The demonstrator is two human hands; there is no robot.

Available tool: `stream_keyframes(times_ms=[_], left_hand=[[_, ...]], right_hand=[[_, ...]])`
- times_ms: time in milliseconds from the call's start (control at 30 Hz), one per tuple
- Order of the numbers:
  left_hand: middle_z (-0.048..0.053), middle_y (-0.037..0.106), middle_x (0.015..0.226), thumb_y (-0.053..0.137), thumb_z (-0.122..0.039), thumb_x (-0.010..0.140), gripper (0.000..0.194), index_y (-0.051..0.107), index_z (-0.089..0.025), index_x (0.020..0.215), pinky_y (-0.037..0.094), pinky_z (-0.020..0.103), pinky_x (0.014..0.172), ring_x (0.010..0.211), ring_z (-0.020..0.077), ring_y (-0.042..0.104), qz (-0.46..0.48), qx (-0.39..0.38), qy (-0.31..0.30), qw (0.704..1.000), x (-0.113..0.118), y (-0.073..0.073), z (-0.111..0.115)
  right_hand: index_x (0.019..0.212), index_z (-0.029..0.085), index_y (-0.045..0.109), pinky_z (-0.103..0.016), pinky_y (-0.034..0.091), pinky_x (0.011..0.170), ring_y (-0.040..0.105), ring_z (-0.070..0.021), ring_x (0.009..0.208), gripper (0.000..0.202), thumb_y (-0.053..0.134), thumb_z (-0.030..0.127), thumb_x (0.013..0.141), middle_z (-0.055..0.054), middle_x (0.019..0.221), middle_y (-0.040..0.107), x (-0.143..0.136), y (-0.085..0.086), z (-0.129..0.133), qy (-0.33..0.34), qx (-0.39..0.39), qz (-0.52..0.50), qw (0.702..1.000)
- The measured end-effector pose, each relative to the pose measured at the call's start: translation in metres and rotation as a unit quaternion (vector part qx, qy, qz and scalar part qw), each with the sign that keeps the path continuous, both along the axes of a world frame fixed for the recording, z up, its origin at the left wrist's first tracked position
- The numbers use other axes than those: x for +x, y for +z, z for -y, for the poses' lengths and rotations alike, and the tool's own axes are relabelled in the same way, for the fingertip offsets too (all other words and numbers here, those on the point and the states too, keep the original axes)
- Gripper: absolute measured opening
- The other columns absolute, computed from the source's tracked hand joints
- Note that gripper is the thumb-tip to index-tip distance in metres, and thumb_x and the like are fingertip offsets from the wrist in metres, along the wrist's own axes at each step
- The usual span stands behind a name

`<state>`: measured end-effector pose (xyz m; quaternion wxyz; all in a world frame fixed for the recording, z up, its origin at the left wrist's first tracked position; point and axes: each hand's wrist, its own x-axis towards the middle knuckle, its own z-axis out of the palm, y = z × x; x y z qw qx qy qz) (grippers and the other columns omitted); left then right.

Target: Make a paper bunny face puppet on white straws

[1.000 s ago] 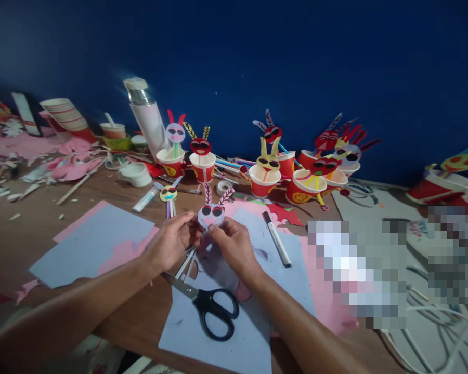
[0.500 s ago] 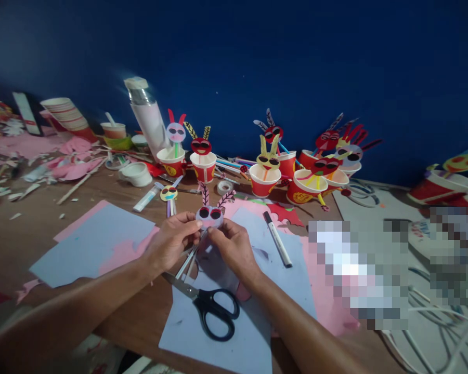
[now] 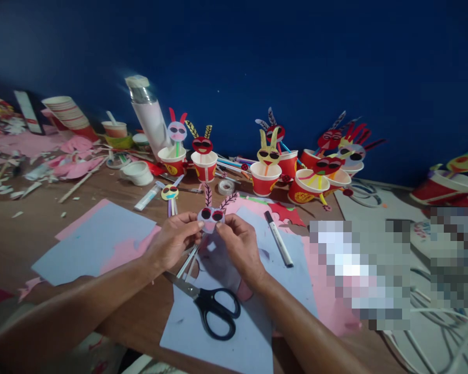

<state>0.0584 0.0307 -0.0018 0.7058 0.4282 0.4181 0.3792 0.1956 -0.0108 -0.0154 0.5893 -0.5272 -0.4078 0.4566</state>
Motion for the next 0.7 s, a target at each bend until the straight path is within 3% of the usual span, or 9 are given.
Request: stream_keyframes(times_ms=[433, 700], left_hand=[[-0.002, 0.053, 0.054, 0.058, -0.021, 0.067, 0.009, 0.060, -0.013, 0.068, 0.036, 0.019, 0.045, 0.047, 0.0073, 0.047, 0.060, 0.005, -0.021, 0.998, -0.0002, 0.0000, -0.0018], [-0.002, 0.055, 0.056, 0.064, -0.024, 0.064, 0.015, 0.059, -0.013, 0.072, 0.037, 0.018, 0.046, 0.047, 0.0067, 0.048, 0.043, 0.014, -0.030, 0.999, -0.0006, 0.0018, -0.0007]], right_hand=[[0.062, 0.021, 0.055, -0.024, 0.033, 0.055, 0.041, -0.0106, 0.055, 0.014, 0.058, 0.027, 0.075, 0.005, 0.058, 0.049, 0.0020, -0.0040, -0.0025, -0.018, 0.018, -0.006, 1.000], [0.064, 0.020, 0.056, -0.024, 0.032, 0.051, 0.040, -0.0100, 0.053, 0.013, 0.059, 0.028, 0.074, 0.005, 0.059, 0.049, 0.0001, -0.0038, -0.0009, -0.018, 0.001, -0.006, 1.000]])
